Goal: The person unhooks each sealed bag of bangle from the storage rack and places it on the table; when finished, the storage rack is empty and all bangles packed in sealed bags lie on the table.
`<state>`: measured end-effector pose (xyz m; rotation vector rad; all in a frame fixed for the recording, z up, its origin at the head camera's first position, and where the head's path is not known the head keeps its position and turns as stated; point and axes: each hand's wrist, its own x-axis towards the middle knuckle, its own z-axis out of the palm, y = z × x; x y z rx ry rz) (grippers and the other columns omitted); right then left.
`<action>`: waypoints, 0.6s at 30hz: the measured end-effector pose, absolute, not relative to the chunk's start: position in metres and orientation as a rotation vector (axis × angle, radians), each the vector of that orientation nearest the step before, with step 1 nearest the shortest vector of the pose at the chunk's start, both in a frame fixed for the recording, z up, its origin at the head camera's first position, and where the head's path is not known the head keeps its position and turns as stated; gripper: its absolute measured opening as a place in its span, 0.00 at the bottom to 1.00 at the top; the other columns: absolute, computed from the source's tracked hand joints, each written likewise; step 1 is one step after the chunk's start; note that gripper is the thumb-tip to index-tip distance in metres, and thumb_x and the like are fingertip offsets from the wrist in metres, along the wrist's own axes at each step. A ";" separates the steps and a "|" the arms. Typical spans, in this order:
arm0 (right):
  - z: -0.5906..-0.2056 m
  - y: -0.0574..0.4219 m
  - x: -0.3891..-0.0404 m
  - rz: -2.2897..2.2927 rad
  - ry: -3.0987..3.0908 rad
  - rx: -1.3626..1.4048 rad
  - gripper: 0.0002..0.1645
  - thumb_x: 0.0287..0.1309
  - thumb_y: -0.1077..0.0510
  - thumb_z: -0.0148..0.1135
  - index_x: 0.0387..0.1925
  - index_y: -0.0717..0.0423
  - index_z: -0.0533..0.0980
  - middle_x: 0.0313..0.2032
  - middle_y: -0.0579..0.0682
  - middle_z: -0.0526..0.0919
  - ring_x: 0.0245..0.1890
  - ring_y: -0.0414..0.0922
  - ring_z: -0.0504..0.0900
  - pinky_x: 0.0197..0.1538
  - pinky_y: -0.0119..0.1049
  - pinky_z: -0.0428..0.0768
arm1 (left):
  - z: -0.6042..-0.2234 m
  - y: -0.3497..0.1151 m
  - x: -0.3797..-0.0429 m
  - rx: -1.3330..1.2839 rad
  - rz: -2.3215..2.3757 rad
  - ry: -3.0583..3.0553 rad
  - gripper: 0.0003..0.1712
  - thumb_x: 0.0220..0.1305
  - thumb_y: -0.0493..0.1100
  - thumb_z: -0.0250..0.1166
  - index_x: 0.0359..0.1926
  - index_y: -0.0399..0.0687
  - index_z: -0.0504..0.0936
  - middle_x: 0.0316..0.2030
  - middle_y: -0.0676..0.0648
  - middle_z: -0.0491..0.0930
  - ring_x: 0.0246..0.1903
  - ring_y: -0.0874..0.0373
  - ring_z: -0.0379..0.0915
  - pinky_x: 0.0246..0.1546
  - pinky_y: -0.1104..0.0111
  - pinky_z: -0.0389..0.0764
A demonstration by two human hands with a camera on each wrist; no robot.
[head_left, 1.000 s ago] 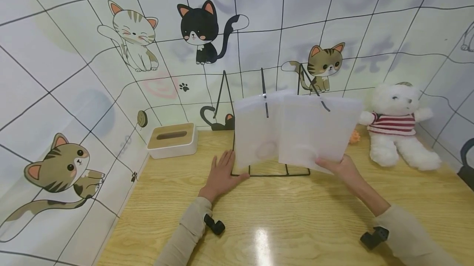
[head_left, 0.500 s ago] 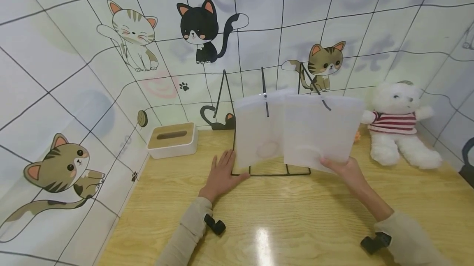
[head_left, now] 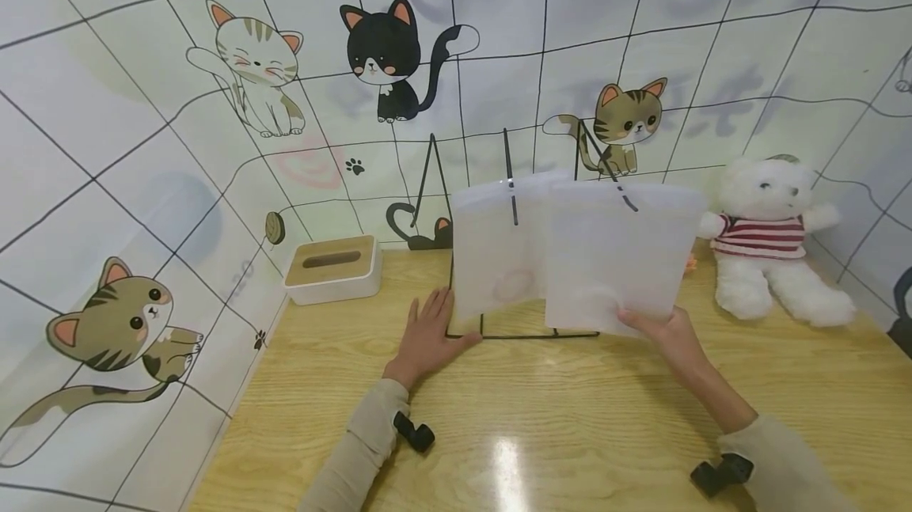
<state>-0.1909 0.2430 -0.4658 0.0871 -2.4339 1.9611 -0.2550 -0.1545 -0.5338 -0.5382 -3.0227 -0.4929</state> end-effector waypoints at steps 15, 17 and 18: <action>-0.463 0.249 -0.182 1.875 -2.418 0.198 0.06 0.68 0.57 0.62 0.45 0.52 0.77 0.38 0.29 0.84 0.40 0.29 0.82 0.43 0.24 0.80 | -0.530 -0.154 -0.255 -0.552 -0.476 -3.015 0.61 0.60 0.82 0.47 0.80 0.48 0.43 0.80 0.46 0.46 0.80 0.51 0.37 0.77 0.46 0.35; -0.462 0.250 -0.181 1.866 -2.420 0.206 0.06 0.69 0.58 0.61 0.44 0.54 0.77 0.37 0.30 0.84 0.40 0.30 0.82 0.42 0.25 0.80 | -0.531 -0.154 -0.255 -0.555 -0.481 -3.011 0.61 0.61 0.82 0.47 0.80 0.47 0.44 0.80 0.46 0.46 0.80 0.51 0.37 0.77 0.45 0.35; -0.462 0.250 -0.181 1.860 -2.421 0.210 0.06 0.69 0.58 0.61 0.44 0.53 0.76 0.37 0.30 0.83 0.39 0.30 0.82 0.42 0.25 0.80 | -0.531 -0.154 -0.254 -0.556 -0.482 -3.006 0.61 0.61 0.81 0.48 0.80 0.47 0.44 0.80 0.45 0.46 0.80 0.51 0.38 0.77 0.45 0.35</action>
